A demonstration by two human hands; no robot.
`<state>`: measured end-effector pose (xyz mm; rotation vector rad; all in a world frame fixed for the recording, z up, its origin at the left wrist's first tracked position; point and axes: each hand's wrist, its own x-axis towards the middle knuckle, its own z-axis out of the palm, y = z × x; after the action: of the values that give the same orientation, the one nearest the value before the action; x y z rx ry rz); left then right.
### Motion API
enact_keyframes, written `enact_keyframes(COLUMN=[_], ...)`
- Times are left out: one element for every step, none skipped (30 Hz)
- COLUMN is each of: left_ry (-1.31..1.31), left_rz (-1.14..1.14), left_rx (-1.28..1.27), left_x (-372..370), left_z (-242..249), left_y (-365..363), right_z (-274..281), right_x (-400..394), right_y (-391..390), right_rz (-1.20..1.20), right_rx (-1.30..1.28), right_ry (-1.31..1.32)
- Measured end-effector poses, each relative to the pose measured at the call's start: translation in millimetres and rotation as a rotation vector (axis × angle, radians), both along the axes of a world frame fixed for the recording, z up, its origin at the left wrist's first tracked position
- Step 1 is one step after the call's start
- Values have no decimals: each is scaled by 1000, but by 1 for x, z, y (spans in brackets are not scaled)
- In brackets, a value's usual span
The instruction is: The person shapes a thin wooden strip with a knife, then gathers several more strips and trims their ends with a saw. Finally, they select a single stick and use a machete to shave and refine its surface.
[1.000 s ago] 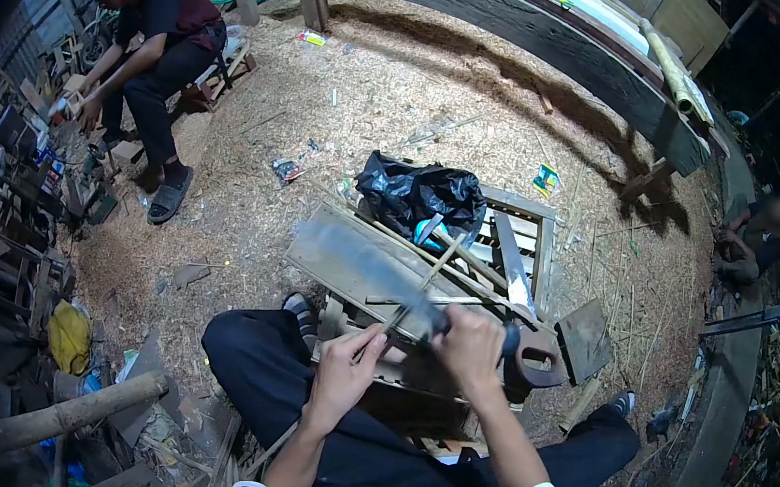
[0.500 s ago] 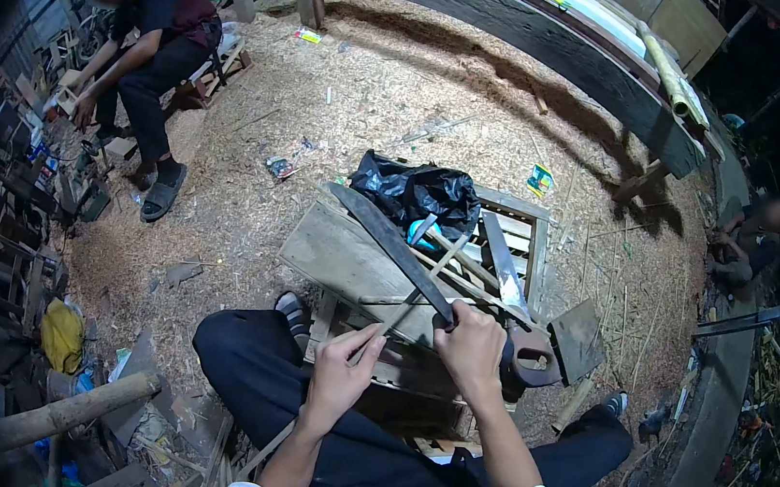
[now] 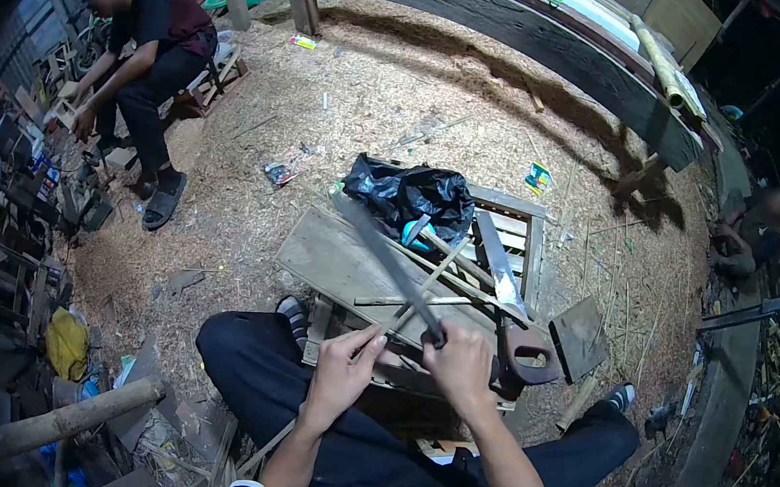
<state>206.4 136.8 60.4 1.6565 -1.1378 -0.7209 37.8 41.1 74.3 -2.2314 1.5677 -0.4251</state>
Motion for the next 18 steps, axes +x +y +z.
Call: enact_keyframes(left_ry=[-14, -14, -6, 2, 3, 24, 45, 61, 60, 14, -32, -31, -29, -26, -25, 3, 29, 52], left_rz=[-9, -5, -10, -16, -15, -7, 0, -10, -13, -23, -32, -33, -39, -44, -44, -33, -24, -18], left_rx=[16, 13, -9, -27, -20, -13, -13, 19, 18, -1, -21, -23, -33, -41, -37, -21, -11, -4], left_x=[1, 1, 0, -1, -2, -3, -3, -2, 0, 2, 2, 2, 0, -1, -2, -4, -5, -5], left_z=[-2, -1, 1, 2, -1, -5, -8, -4, -1, 1, 3, 5, 8, 9, 9, 8, 8, 10], left_y=[0, -1, 0, 1, 3, 5, 4, 4, 3, 2, 0, 0, 0, 1, 3, 4, 3, 0], right_z=[0, 1, 1, 3, 4, 5, 8, 6, 4, 4, 5, 6, 5, 4, 5, 16, 11, 14], right_x=[-1, -3, -3, -3, -2, 0, 3, 5, 6, 5, 4, 3, 1, -1, 0, 5, 5, 6], right_y=[4, 4, 0, -7, -12, -18, -19, -17, -12, -4, 2, 5, 0, -9, -17, -22, -25, -22], right_rz=[69, 93, 95, 53, 13, -48, -93, -67, -45, 20, 86, 139, 139, 90, 40, -59, -107, -82], right_rx=[38, -2, -2, -6, -7, 16, 19, -6, -29, 12, 53, -4, -5, -25, -41, 35, -43, -14], right_ry=[46, 89, 90, 76, 63, 57, 49, 15, -19, 30, 80, 112, 112, 73, 36, -6, 14, -6])
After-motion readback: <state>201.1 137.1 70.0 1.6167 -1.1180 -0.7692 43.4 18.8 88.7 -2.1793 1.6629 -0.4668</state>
